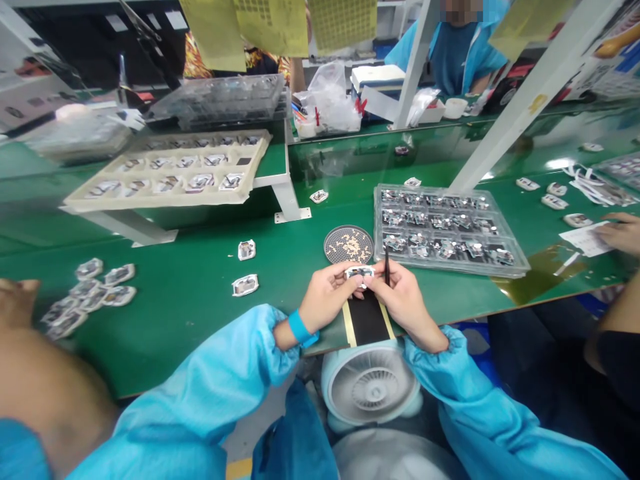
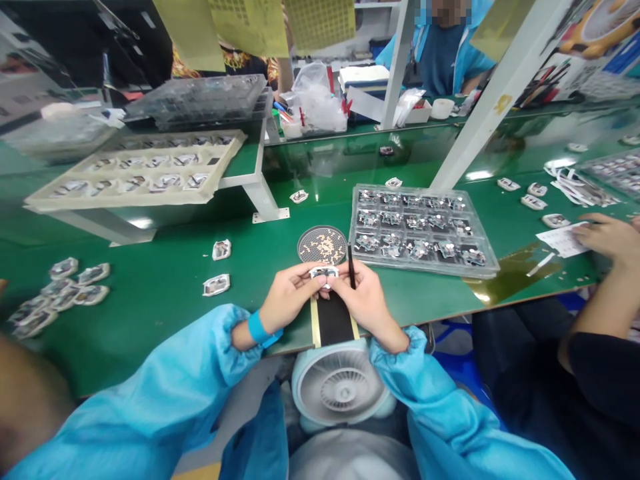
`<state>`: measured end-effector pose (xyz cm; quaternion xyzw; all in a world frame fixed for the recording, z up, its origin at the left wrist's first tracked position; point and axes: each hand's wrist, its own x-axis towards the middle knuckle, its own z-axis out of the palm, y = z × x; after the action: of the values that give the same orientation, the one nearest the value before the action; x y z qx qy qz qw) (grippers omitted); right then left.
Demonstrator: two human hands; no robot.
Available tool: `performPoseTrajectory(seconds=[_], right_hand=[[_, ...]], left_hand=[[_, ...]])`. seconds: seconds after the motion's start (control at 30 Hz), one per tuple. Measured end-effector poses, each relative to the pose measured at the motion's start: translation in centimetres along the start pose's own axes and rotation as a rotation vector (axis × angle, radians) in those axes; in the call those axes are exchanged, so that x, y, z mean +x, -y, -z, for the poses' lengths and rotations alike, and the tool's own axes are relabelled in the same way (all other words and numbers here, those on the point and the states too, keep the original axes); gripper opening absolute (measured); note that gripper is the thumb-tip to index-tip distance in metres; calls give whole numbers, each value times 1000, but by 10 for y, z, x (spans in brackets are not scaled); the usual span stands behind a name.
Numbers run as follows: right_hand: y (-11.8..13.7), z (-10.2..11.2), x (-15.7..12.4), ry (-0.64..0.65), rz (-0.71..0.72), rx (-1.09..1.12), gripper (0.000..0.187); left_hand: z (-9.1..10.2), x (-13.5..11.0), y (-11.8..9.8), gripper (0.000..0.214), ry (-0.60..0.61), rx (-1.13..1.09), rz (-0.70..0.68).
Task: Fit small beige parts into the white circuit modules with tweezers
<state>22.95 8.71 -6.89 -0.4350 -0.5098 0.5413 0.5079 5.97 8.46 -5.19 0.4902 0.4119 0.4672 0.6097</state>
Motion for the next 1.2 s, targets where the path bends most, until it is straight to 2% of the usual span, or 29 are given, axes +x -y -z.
performPoseTrajectory(seconds=[0.23, 0.4, 0.57, 0.63, 0.73, 1.0, 1.2], right_hand=[[0, -3, -4, -13, 30, 13, 30], [4, 17, 7, 158, 87, -253, 24], [24, 26, 15, 110, 376, -470, 18], [30, 24, 16, 134, 464, -540, 18], [30, 21, 17, 171, 525, -612, 19], [19, 24, 20, 223, 587, -601, 17], [39, 16, 43, 401, 565, -777, 15]], left_hand=[[-3, -3, 0, 36, -82, -2, -49], [1, -2, 6, 30, -74, 152, -70], [6, -2, 5, 22, -105, 578, -314], [7, -3, 3, 22, -104, 629, -352], [7, -4, 2, 22, -87, 631, -336], [12, -2, 5, 27, -69, 712, -339], [20, 3, 0, 20, -105, 745, -351]])
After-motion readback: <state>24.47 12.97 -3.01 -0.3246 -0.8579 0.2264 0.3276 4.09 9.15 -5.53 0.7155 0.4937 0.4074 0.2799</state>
